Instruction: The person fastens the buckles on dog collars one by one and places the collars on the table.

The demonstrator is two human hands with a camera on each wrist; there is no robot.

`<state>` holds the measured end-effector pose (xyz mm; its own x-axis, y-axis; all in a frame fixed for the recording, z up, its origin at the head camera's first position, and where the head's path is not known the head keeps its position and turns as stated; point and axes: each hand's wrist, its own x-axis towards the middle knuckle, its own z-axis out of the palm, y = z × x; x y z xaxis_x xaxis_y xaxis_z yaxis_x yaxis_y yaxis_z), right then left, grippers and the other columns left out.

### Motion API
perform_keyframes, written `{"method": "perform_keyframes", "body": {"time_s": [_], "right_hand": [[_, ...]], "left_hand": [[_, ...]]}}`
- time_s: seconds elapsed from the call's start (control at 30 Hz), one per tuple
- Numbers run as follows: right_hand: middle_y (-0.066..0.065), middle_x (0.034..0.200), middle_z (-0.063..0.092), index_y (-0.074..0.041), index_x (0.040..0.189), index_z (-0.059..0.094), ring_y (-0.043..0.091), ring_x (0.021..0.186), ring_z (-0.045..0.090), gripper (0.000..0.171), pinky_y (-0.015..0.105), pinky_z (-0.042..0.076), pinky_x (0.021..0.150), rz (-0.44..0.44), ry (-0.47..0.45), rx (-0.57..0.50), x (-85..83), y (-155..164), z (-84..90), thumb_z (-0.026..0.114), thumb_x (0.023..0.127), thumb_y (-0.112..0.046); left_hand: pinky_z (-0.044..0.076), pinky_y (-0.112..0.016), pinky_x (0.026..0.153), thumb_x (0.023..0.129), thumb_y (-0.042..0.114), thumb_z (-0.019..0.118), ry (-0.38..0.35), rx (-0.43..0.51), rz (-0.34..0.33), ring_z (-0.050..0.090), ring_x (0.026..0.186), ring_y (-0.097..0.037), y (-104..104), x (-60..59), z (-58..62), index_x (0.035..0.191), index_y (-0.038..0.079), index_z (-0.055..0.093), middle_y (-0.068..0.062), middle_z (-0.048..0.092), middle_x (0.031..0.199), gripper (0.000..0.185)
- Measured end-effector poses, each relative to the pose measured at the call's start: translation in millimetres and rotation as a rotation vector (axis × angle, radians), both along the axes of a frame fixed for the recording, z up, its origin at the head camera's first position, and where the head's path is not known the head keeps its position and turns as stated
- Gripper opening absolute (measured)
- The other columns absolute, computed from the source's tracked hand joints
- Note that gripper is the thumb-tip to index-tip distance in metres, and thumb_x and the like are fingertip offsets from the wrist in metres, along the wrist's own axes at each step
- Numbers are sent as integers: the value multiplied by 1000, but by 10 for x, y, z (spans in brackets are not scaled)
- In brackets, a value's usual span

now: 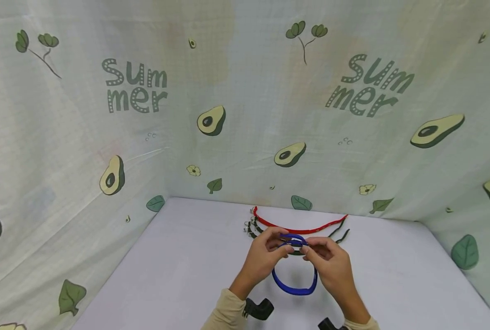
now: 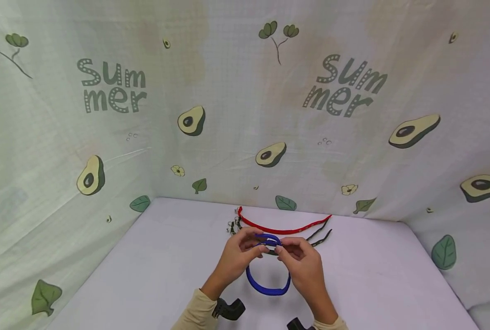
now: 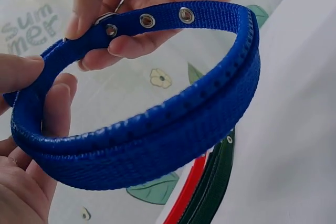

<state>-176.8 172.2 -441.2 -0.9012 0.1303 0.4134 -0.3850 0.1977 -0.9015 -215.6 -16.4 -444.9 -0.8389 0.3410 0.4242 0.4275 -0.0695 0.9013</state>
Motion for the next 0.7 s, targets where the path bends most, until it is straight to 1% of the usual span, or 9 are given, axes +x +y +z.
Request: {"method": "perform_keyframes", "body": {"time_s": [0.07,0.13,0.23,0.27,0.37,0.5,0.63,0.7], "right_hand": [[17,103,68,4,106,64,23,84,72,21,32,59,71,14,-3,-19,0,-12,-9,75,89,-2],[17,104,67,4,106,64,22,85,72,22,32,59,72,20,-11,-26,1,-26,-18,75,89,-2],[16,105,67,3,105,64,23,87,71,21,31,59,73,18,-22,-21,2,-46,-32,76,89,-2],[15,105,67,2,105,64,23,86,71,20,30,59,73,15,-27,-12,2,-51,-39,75,89,-2],[13,104,67,0,103,64,23,85,70,19,30,59,72,11,-39,1,-3,-64,-68,76,89,-4],[13,103,66,-1,99,64,23,82,68,16,29,59,72,7,-55,10,-4,-77,-84,75,90,-7],[10,103,67,-2,95,63,22,83,67,14,27,58,74,-13,-52,37,0,-82,-61,75,91,-9],[8,103,68,-3,97,63,19,86,67,14,26,57,76,-23,-36,66,-1,-86,-49,75,91,-9]], "left_hand": [[59,-31,77,95,13,70,-7,-9,15,71,88,-22,-19,3,-7,127,9,60,-8,69,109,33],[59,-31,75,96,16,70,-16,-26,40,71,88,-22,-32,9,-18,127,10,61,-6,69,108,33],[58,-30,73,96,19,70,-13,-61,78,70,86,-18,-45,24,-36,128,8,62,-3,69,107,35],[58,-30,72,96,20,70,-7,-72,90,69,86,-15,-48,27,-43,128,8,62,-2,69,107,34],[58,-30,71,96,21,70,12,-98,118,66,85,-12,-64,45,-46,127,8,63,0,68,105,34],[58,-30,70,96,21,70,36,-107,128,64,84,-12,-78,47,-45,123,12,65,0,67,102,29],[56,-28,70,96,21,71,52,-117,113,63,85,-11,-70,46,-45,122,13,66,0,67,102,27],[56,-27,71,95,22,71,59,-129,107,62,87,-11,-65,52,-38,121,13,66,1,67,103,28]]}}
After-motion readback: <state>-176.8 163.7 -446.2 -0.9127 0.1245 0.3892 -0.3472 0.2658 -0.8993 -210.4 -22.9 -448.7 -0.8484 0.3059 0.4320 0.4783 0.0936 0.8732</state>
